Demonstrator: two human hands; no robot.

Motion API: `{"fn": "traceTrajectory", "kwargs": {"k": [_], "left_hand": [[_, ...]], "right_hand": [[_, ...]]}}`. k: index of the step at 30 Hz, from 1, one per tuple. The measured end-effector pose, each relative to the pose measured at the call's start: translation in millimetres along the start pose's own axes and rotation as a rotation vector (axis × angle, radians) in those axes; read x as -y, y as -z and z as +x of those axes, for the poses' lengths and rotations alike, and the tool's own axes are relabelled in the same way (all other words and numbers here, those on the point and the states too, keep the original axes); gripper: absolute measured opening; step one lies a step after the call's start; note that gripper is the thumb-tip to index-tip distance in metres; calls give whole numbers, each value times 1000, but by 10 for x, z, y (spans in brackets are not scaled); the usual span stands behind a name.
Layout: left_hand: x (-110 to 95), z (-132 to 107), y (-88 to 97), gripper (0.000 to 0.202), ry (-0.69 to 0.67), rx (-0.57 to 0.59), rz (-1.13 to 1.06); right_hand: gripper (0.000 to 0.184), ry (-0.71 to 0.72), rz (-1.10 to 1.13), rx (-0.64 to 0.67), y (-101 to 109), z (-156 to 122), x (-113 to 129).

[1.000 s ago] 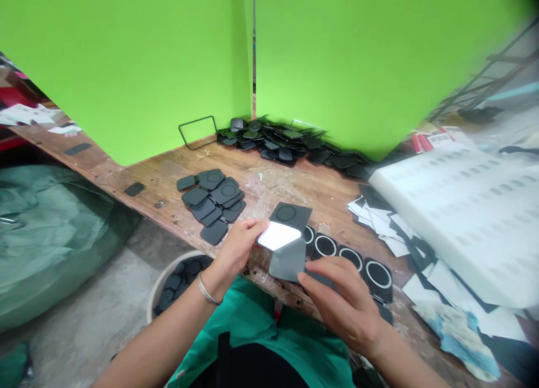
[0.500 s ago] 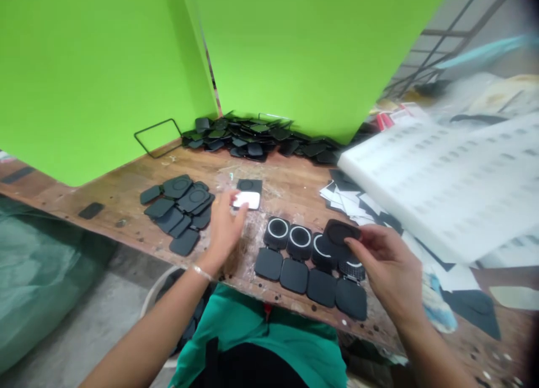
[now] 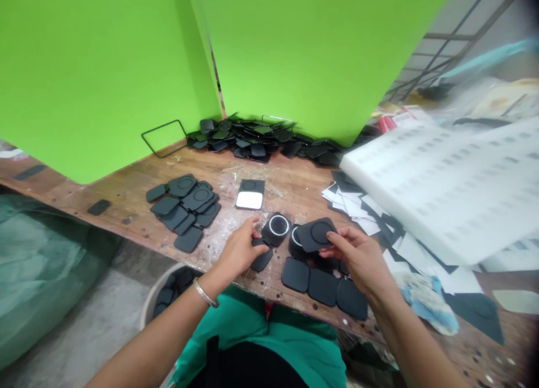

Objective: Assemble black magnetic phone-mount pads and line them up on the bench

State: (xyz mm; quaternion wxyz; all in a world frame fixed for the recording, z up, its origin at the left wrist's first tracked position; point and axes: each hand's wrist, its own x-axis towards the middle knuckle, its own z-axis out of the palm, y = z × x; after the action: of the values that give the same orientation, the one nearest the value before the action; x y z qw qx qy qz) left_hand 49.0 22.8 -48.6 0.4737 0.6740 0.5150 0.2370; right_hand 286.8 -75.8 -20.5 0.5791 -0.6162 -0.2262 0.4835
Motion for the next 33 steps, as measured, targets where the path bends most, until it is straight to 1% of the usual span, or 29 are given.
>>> {"fn": "traceTrajectory", "kwargs": {"k": [3,4,5,7,9,12,16,19,24,33], "left_hand": [[13,-28,141,28,47,109,-143],[9,-61,188,22,64,143,-183],[0,-104,234,22,80,166,-217],[-27,-208,309,25,140,196,-300],[-57,-318,350,27,233,243,-429],[-98,-458,341,28,340,323,-619],[-146,-582,276,35,373,386,-702],[-164,-638,253,42,409,416,-734],[-148,-672,255,41,414,420,-752],[-130,-680,256,39,399,439,-734]], "right_hand": [[43,-51,38,79,-52,-45,40],[42,-63,48,108,-74,-63,55],[41,-77,57,141,-100,-81,69],[38,-108,72,201,-167,-115,86],[35,-130,73,231,-253,-143,84],[33,-141,45,241,-401,-178,47],[34,-174,44,278,-566,-233,-35],[34,-205,69,298,-625,-279,-91],[35,-219,72,294,-639,-315,-128],[37,-210,-29,244,-652,-314,-126]]}}
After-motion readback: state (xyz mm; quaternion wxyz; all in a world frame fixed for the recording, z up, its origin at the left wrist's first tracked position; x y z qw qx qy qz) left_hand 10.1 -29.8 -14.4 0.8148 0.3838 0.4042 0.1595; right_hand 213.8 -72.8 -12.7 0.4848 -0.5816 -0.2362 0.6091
